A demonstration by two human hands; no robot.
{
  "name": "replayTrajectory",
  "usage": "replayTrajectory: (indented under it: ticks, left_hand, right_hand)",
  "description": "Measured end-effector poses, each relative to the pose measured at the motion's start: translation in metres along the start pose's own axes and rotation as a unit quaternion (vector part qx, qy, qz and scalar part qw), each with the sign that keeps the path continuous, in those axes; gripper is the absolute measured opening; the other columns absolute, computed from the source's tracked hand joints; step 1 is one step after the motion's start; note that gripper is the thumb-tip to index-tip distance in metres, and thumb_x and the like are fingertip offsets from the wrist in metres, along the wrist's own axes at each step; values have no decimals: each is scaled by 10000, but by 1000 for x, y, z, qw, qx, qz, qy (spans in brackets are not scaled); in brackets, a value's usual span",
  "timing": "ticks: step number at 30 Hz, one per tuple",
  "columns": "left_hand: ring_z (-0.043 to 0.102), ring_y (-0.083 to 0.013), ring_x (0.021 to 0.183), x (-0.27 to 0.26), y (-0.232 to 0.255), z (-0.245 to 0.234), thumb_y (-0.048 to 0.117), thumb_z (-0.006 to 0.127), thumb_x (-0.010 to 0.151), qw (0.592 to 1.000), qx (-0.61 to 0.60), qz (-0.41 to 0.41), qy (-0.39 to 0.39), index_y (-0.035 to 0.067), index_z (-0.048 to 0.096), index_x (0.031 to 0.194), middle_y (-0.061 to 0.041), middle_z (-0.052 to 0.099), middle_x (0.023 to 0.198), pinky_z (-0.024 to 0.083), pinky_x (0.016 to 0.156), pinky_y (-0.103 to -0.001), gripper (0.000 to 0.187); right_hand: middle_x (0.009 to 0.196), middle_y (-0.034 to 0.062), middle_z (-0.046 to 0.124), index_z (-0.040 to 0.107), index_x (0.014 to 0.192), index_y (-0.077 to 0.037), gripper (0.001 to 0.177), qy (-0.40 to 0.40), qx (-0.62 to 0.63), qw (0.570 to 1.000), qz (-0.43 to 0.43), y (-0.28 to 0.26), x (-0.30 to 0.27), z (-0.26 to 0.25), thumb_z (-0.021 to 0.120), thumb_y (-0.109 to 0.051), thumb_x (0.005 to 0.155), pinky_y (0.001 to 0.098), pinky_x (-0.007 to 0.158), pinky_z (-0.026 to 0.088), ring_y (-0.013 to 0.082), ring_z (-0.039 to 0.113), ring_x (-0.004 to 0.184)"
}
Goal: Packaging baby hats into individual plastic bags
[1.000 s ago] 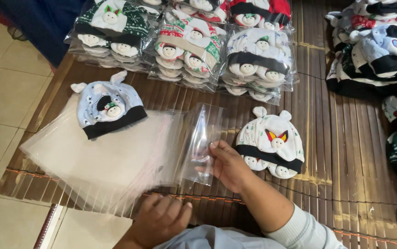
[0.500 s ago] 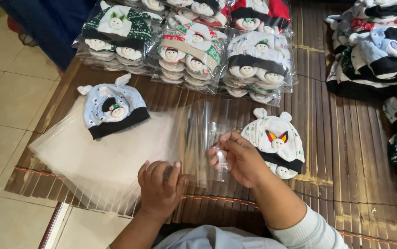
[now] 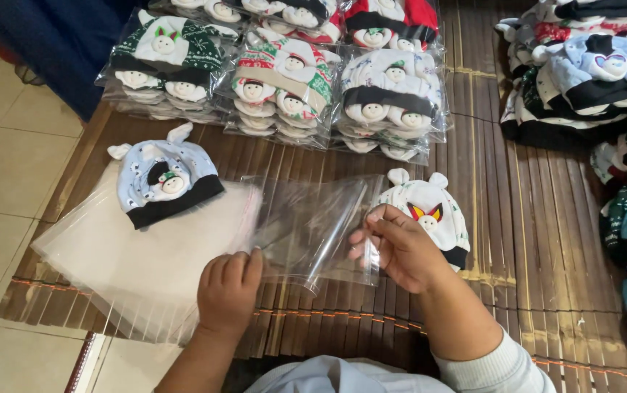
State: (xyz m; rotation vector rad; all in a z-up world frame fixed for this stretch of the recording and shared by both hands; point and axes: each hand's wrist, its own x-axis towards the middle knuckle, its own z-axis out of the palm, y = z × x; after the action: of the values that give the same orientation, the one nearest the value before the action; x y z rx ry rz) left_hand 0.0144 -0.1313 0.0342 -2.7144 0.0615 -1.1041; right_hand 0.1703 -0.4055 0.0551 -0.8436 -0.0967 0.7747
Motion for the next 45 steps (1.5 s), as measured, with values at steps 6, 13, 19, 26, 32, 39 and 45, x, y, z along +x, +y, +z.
replayTrajectory:
  ticks: [6,13,19,26,32,39,45]
  left_hand:
    - [612,-207,941,-3,-27,-3,130,725,854,998,20,46,-36,87,664,1164,-50,603,1053,517,879,-350,318]
    - [617,-227,931,-14,-40,-1,113,782,821,1000,0,10,-18,85,703,1186,-56,589,1053,532,819,-358,375]
    - [623,-235,942,-13,-50,1,44,797,846,1000,20,12,9,47,741,1122,-65,604,1032,543,819,-368,282]
    - [643,-241,817,-7,-32,-4,105,636,990,875,-292,-369,-113,67,586,1212,-124,633,1043,577,692,-370,230]
    - [684,-420,1066,-6,-19,11,635,160,1020,310,-786,-509,-164,-89,565,1299,-326,684,1230,538,983,-556,875]
    - [623,-464,1223,-5,-50,19,607,363,1057,48,-921,-346,-173,-90,390,1469,-409,578,1322,511,1034,-495,810]
    - [742,-297,890,-5,-56,19,154,697,895,151,-849,-425,-274,-103,491,1446,-184,721,1005,634,811,-432,642]
  right_hand:
    - [924,215,720,553,1065,-47,74,-9,-52,999,10,-12,-11,-30,500,-99,1068,324,577,608,301,754,734]
    - [918,209,751,554,1020,-38,92,-12,-104,994,34,-2,-17,-55,501,-94,1070,315,565,602,293,768,703]
    - [840,187,740,571,986,-45,119,28,-147,987,50,-3,-22,-56,554,-140,1055,297,522,549,279,741,626]
    - [872,204,741,578,1002,-34,86,25,-137,990,29,3,-21,-63,536,-94,1048,334,560,594,298,749,668]
    - [998,223,762,591,952,-18,64,-38,-176,983,35,9,-21,-67,556,-38,1002,415,756,628,370,779,935]
    - [780,72,659,608,773,-30,132,-93,-289,952,-28,11,-29,-90,555,90,765,261,647,409,142,502,664]
    - [1090,123,784,699,831,-51,262,-214,-347,910,-69,-15,-34,-48,695,-287,947,447,1016,555,302,715,1165]
